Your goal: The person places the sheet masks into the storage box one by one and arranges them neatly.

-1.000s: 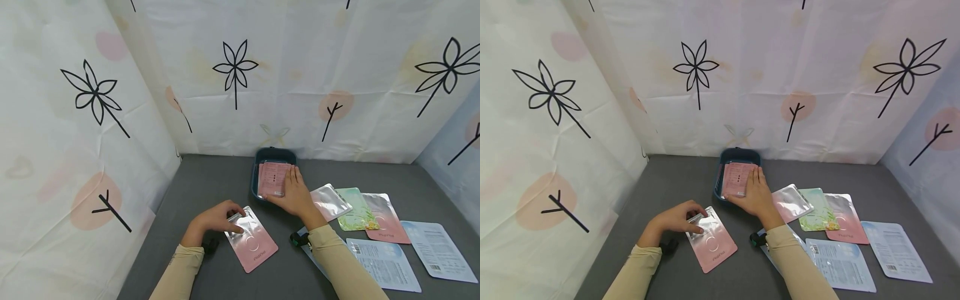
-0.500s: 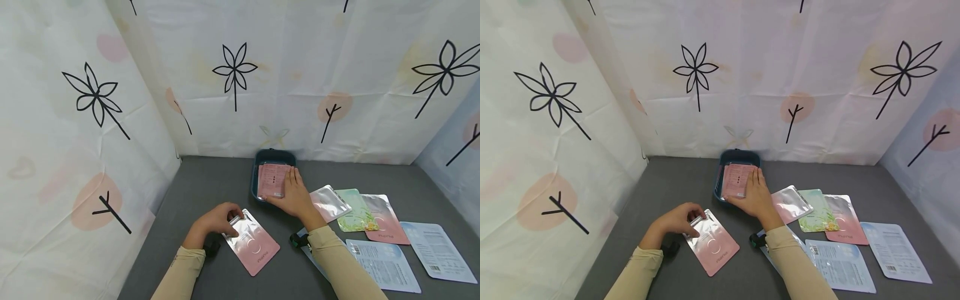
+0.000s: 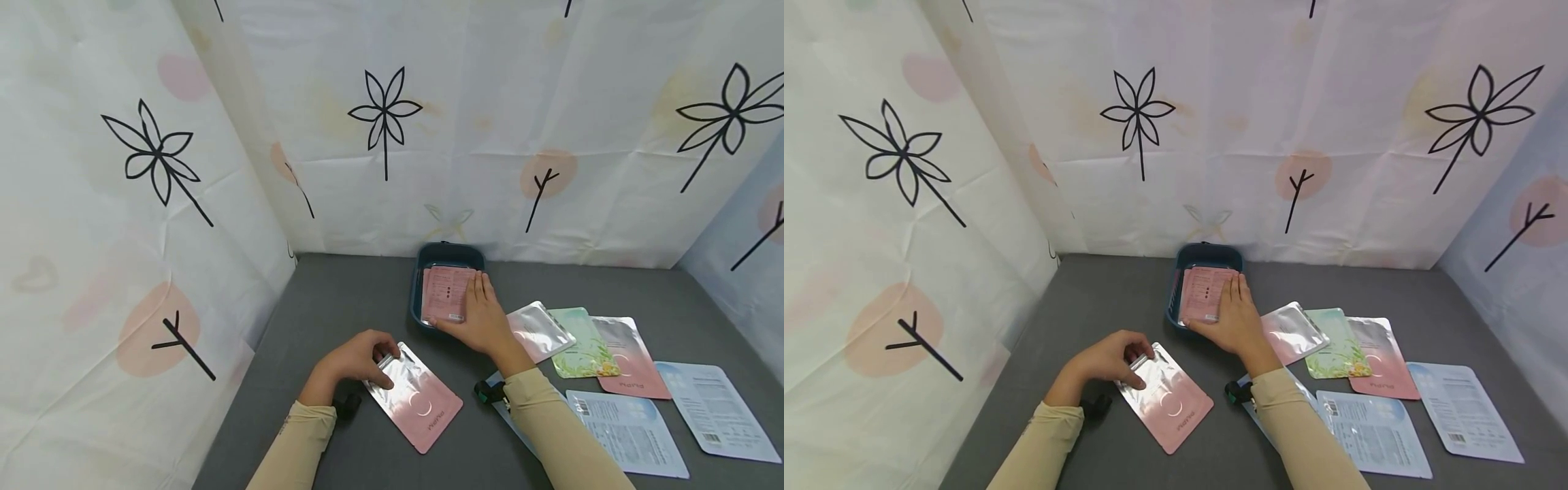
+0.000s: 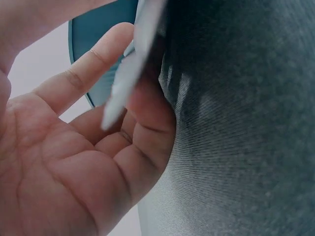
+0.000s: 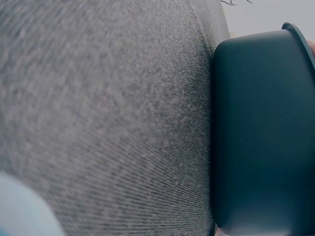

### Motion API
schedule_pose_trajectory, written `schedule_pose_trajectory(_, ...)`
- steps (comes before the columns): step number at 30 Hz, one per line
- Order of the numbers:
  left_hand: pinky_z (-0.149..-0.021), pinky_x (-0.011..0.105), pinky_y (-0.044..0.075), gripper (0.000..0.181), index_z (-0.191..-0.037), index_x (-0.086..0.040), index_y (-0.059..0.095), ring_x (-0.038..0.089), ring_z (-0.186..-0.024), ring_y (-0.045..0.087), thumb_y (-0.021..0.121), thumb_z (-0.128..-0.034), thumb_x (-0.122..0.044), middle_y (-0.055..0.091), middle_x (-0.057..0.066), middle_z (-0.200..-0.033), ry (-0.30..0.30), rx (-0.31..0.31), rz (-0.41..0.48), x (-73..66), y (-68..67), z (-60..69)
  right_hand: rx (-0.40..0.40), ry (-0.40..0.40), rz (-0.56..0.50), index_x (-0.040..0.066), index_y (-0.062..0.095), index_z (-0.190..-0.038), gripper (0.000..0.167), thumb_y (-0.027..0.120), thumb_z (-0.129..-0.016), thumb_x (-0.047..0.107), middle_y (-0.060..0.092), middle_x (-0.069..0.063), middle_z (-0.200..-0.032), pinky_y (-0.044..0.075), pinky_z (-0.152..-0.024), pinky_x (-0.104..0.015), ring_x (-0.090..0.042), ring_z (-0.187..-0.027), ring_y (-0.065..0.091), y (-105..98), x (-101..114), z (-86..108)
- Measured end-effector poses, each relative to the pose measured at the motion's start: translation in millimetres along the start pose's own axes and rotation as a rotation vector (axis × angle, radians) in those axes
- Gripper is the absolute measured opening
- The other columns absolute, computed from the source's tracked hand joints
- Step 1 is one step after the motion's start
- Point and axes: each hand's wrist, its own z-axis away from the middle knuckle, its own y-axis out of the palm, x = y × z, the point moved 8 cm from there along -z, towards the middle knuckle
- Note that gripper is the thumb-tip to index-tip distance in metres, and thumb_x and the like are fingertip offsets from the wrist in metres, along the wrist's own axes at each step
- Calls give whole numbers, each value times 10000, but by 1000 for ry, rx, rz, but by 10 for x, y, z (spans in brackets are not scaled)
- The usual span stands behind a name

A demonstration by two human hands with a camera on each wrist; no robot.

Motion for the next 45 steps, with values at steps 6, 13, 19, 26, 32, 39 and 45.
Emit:
schedule_pose_trajectory(6,-768,301,519,447,-1085,-98,747,193,-893,591,978,-703,-86,684,69,-1004,14,-5,10,-15,-5,-12,-1,-1,-4,-102,88,-1659,1365,671,-827,810,74,-306,-1754,170,-1326,-579,-457,-1652,43,-12,-10,-21)
schedule_pose_trajectory(13,-788,310,522,445,-1095,-117,748,186,-906,595,973,-713,-84,683,37,-1010,17,-4,1,5,-5,-8,-5,1,-9,-107,117,-1656,1358,676,-824,809,80,-302,-1754,171,-1325,-581,-456,-1651,53,0,-15,-19)
schedule_pose_trajectory(19,-735,276,500,449,-1115,-82,734,212,-877,583,952,-723,-56,667,95,-994,43,-27,22,-10,-30,-3,-12,4,-21,-104,129,-1656,1346,687,-826,797,79,-300,-1755,181,-1322,-584,-458,-1650,60,15,-17,11)
schedule_pose_trajectory(26,-744,286,509,438,-1142,-113,733,193,-884,584,933,-757,-51,679,54,-1037,64,-88,12,-27,-106,9,-15,-3,-22,-112,130,-1653,1333,688,-837,782,77,-307,-1753,185,-1317,-597,-473,-1644,71,23,-19,10)
schedule_pose_trajectory(32,-811,333,548,367,-1122,-130,766,187,-936,622,921,-792,-87,710,13,-1110,67,-127,38,-68,-181,23,-11,-2,-25,-109,124,-1654,1318,702,-850,760,69,-300,-1756,176,-1320,-594,-470,-1647,63,8,-12,2)
schedule_pose_trajectory(39,-819,328,557,344,-1100,-142,803,180,-932,636,937,-784,-115,740,4,-1115,49,-146,31,-88,-224,48,0,9,-40,-95,111,-1661,1323,694,-847,769,60,-286,-1762,165,-1323,-591,-449,-1654,31,19,-26,2)
schedule_pose_trajectory(45,-814,309,567,355,-1108,-139,811,184,-927,651,941,-780,-109,752,15,-1113,51,-156,32,-131,-263,82,-1,12,-47,-93,113,-1662,1325,691,-844,774,61,-283,-1763,162,-1324,-592,-445,-1656,26,26,-36,-6)
